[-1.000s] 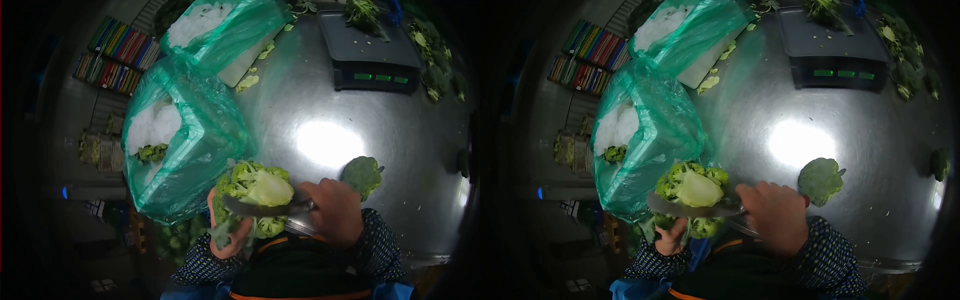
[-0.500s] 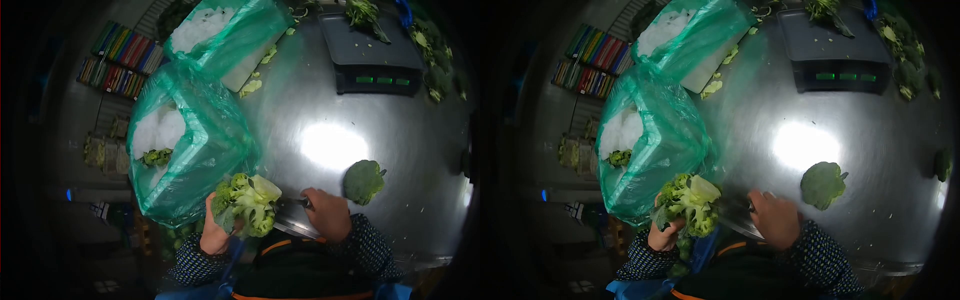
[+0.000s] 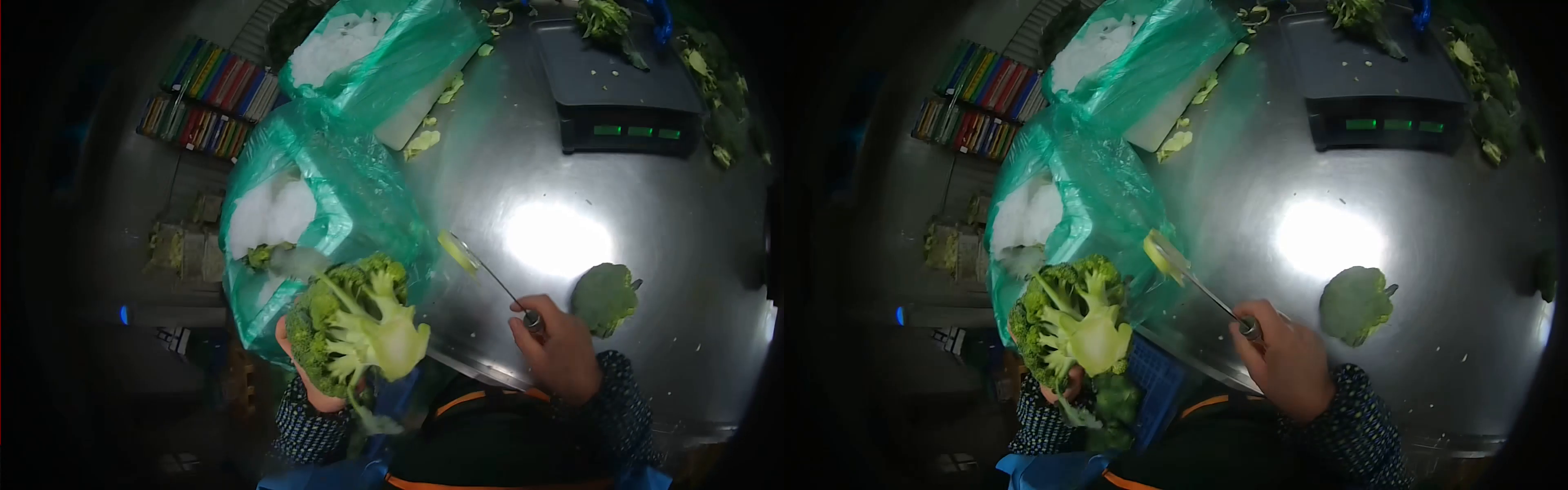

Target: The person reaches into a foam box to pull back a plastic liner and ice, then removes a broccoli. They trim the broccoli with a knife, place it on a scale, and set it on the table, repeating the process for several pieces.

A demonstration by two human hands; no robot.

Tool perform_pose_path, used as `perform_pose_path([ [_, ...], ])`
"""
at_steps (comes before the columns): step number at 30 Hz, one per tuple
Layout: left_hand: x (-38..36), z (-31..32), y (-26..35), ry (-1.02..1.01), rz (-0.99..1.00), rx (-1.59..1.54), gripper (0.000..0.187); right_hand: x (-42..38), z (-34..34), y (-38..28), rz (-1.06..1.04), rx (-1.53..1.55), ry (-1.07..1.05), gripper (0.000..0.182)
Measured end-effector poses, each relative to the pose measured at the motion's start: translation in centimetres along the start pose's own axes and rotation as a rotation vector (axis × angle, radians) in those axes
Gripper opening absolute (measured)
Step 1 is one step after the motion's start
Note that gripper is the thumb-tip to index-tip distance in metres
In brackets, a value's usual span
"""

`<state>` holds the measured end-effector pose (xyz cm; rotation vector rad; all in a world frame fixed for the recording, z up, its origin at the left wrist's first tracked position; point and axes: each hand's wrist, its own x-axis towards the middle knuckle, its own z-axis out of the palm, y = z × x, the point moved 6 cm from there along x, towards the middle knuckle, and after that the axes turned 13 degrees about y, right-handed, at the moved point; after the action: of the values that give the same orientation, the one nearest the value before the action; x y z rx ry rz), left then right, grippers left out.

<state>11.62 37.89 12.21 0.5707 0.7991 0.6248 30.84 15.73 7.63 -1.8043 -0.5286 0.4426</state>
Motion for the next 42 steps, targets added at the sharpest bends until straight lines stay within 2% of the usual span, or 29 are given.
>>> perform_pose_path([
  [1,0.0,1.5,0.7,-0.101,0.117,-0.060,0.047,0.3,-1.1,-1.1,-0.019,0.011,0.016,0.021],
  [2,-0.1,2.8,0.9,-0.125,0.128,-0.053,0.047,0.2,-1.1,-1.5,0.101,0.105,-0.151,0.024],
  [3,-1.1,4.1,1.2,-0.204,0.180,0.116,0.058,-0.3,-0.7,-1.8,0.229,0.199,-0.333,0.026],
  [4,-2.4,5.1,1.3,-0.269,0.230,0.286,0.073,-0.6,-1.3,-2.3,0.227,0.209,-0.338,0.026],
  [5,-3.5,5.6,1.4,-0.324,0.275,0.459,0.090,-1.4,-1.3,-3.0,0.099,0.168,-0.437,0.027],
  [6,-4.1,5.9,1.8,-0.313,0.277,0.466,0.090,-2.3,-1.3,-3.5,-0.031,0.126,-0.531,0.028],
  [9,-4.1,6.8,1.4,-0.318,0.196,0.801,0.090,-3.2,-2.9,-3.1,-0.111,0.014,-0.494,0.028],
  [10,-3.8,6.2,1.5,-0.323,0.189,0.804,0.090,-3.5,-3.5,-3.3,-0.159,-0.060,-0.469,0.027],
  [12,-3.1,6.1,2.5,-0.340,0.416,0.819,0.086,-3.8,-4.4,-3.5,-0.140,-0.135,-0.391,0.025],
  [14,-3.1,7.0,2.4,-0.375,0.356,0.841,0.083,-3.9,-5.0,-3.7,-0.117,-0.218,-0.314,0.023],
  [16,-3.5,8.3,1.8,-0.555,0.527,1.009,0.069,-3.8,-4.8,-3.7,-0.125,-0.332,-0.374,0.023],
  [17,-3.1,8.2,1.4,-0.563,0.513,1.004,0.069,-3.9,-4.7,-3.6,-0.110,-0.338,-0.369,0.023],
  [20,-5.6,11.9,-0.5,-1.119,1.303,1.387,0.042,-4.5,-3.5,-0.9,-0.176,-0.467,-0.416,0.024],
  [22,-2.2,9.0,1.5,-0.760,1.250,1.363,0.055,-4.2,-4.4,3.8,-0.020,-0.628,-0.282,0.022],
  [23,-3.0,10.0,1.1,-0.561,1.691,1.220,0.044,-4.0,-4.6,4.2,0.017,-0.593,-0.198,0.021],
  [24,-2.8,9.3,1.4,-0.551,1.695,1.223,0.044,-4.2,-4.4,4.4,0.010,-0.593,-0.204,0.021],
  [26,1.0,6.0,3.3,-0.216,1.119,1.124,0.052,-3.9,-3.3,2.0,0.256,0.050,-0.146,0.023],
  [27,0.8,6.1,2.6,-0.206,1.082,1.304,0.070,-3.2,-2.5,0.5,0.196,0.173,-0.144,0.026],
  [28,-0.6,8.0,0.3,-0.494,1.243,1.206,0.078,-2.4,-1.6,-0.8,0.136,0.284,-0.135,0.030],
  [30,-1.7,9.4,-2.5,-0.673,1.231,1.236,0.076,-0.6,-0.3,-3.2,0.046,0.464,-0.105,0.039],
  [31,-2.6,10.2,-3.6,-0.790,1.228,1.290,0.077,0.0,0.7,-3.1,0.005,0.380,-0.164,0.041],
  [32,-3.4,10.7,-3.9,-0.815,1.153,1.347,0.073,0.5,1.5,-2.8,-0.033,0.303,-0.230,0.043],
  [33,-3.5,10.3,-4.2,-0.817,1.098,1.303,0.073,0.3,2.2,-2.0,0.145,0.405,-0.416,0.043],
  [34,-3.6,10.0,-4.4,-0.812,1.046,1.266,0.073,0.0,2.1,-1.5,0.151,0.395,-0.407,0.043],
  [36,-3.9,9.8,-4.5,-0.814,1.026,1.305,0.073,-0.8,1.1,-2.2,-0.183,0.323,-0.186,0.037],
  [37,-4.1,9.8,-4.8,-0.817,1.010,1.352,0.073,-1.3,0.9,-1.9,-0.238,0.350,-0.061,0.030],
  [38,-4.4,10.0,-5.3,-0.816,1.006,1.348,0.073,-2.2,1.5,-1.7,-0.234,0.346,-0.063,0.030],
  [40,-4.6,10.4,-6.3,-0.716,0.915,1.199,0.074,-3.0,0.0,-0.3,-0.045,0.510,0.323,0.031],
  [42,-5.0,8.3,-6.5,-0.603,0.958,1.197,0.077,-2.0,-0.9,2.1,0.603,0.954,0.293,0.034],
])
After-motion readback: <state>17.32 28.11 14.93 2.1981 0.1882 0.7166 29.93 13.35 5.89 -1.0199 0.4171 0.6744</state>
